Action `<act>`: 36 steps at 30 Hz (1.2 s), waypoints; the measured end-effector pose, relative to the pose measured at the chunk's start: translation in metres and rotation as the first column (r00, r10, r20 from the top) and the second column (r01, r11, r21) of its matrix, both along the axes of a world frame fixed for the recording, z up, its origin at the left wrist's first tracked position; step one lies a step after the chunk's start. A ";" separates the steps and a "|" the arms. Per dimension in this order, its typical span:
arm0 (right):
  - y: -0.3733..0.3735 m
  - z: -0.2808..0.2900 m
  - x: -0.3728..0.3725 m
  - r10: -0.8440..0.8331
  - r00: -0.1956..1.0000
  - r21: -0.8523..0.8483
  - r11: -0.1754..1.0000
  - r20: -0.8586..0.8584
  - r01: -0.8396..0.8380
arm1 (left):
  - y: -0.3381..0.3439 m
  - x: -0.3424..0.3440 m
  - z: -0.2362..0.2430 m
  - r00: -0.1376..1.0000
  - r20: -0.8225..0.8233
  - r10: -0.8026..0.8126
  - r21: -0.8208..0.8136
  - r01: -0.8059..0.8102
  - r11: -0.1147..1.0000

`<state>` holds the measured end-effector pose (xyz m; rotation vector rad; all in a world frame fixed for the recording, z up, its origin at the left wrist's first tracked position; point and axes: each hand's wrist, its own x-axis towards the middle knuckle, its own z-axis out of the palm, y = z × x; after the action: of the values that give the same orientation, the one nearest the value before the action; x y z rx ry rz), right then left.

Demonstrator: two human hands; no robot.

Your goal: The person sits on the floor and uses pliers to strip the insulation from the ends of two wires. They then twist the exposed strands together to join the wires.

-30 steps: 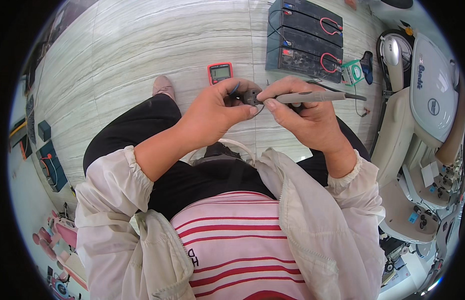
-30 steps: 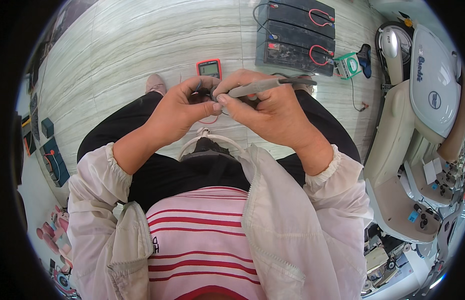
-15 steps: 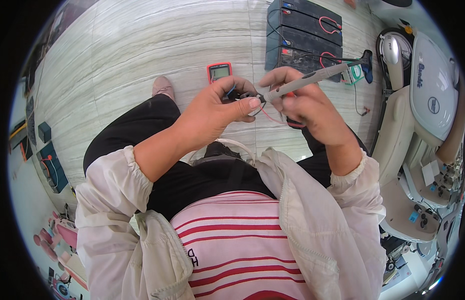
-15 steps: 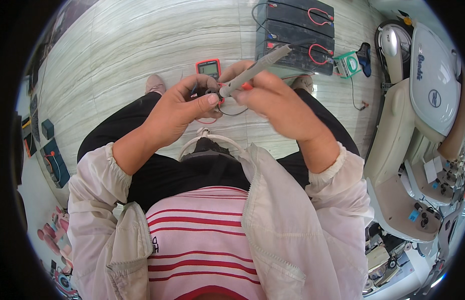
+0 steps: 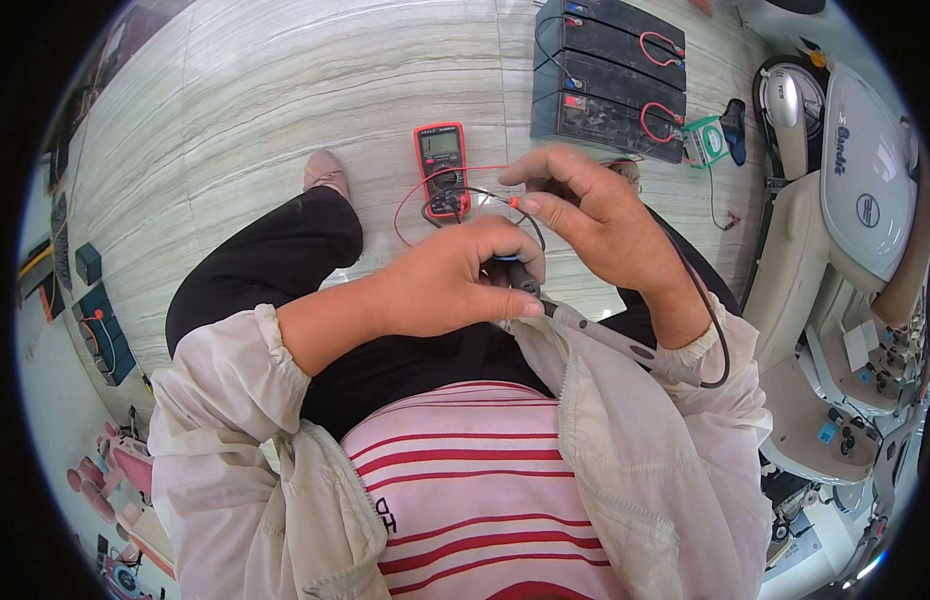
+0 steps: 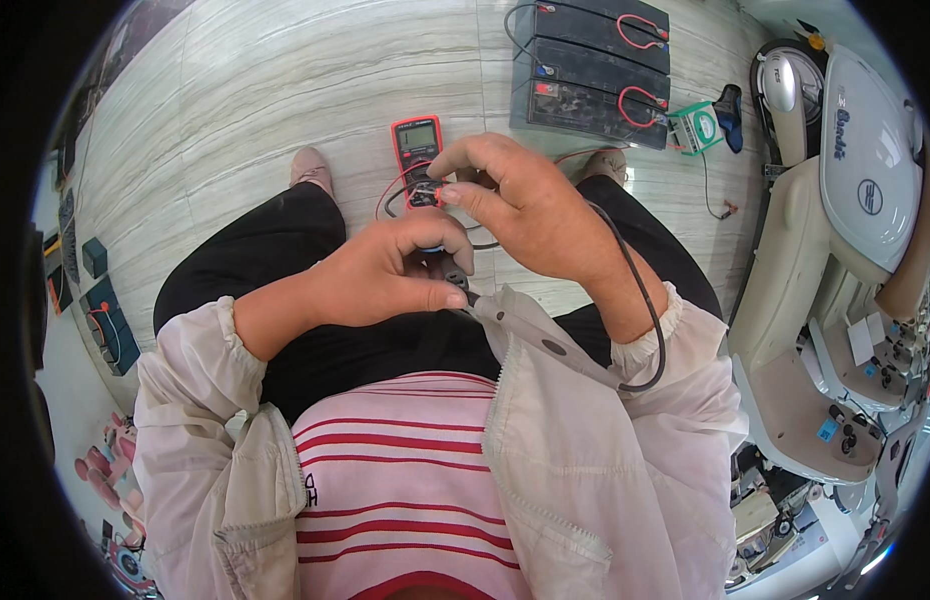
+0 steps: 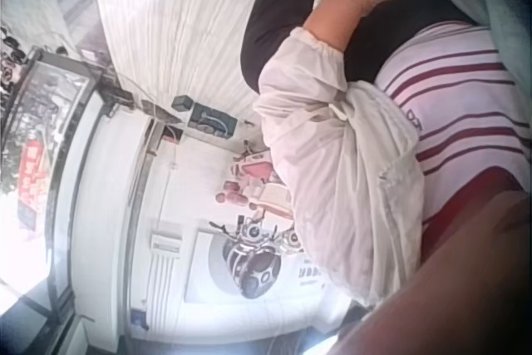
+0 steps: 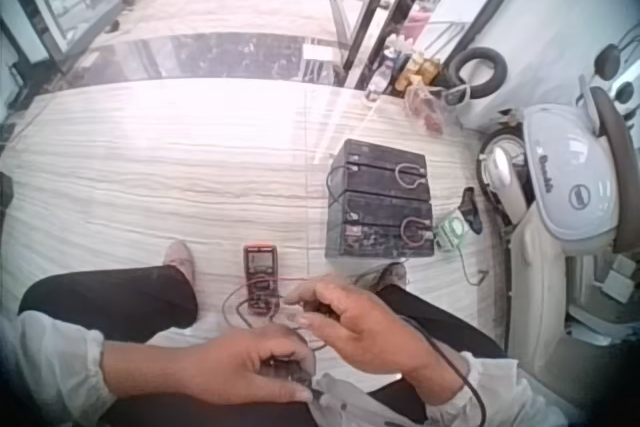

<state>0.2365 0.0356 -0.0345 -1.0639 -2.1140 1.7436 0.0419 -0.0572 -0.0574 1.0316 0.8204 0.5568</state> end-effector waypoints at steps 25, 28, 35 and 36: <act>-0.003 0.001 -0.005 0.034 0.999 0.174 0.984 -0.013 -0.031 | -0.003 0.004 0.001 0.998 -0.052 -0.023 0.144 0.030 0.989; -0.003 0.005 -0.007 0.040 0.999 0.158 0.987 0.004 -0.040 | -0.004 0.003 -0.001 0.999 -0.032 -0.005 0.135 0.010 0.991; 0.001 0.008 0.000 -0.092 0.992 -0.084 0.993 -0.083 0.085 | 0.019 -0.014 0.005 0.971 0.064 0.232 -0.393 -0.189 0.900; 0.003 0.015 -0.001 -0.111 0.984 -0.182 0.980 -0.142 0.084 | 0.020 -0.015 0.002 0.958 0.063 0.280 -0.404 -0.232 0.885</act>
<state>0.2355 0.0386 -0.0195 -1.0237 -1.8151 1.9255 0.0266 -0.0367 -0.0551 0.5164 0.9237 0.6397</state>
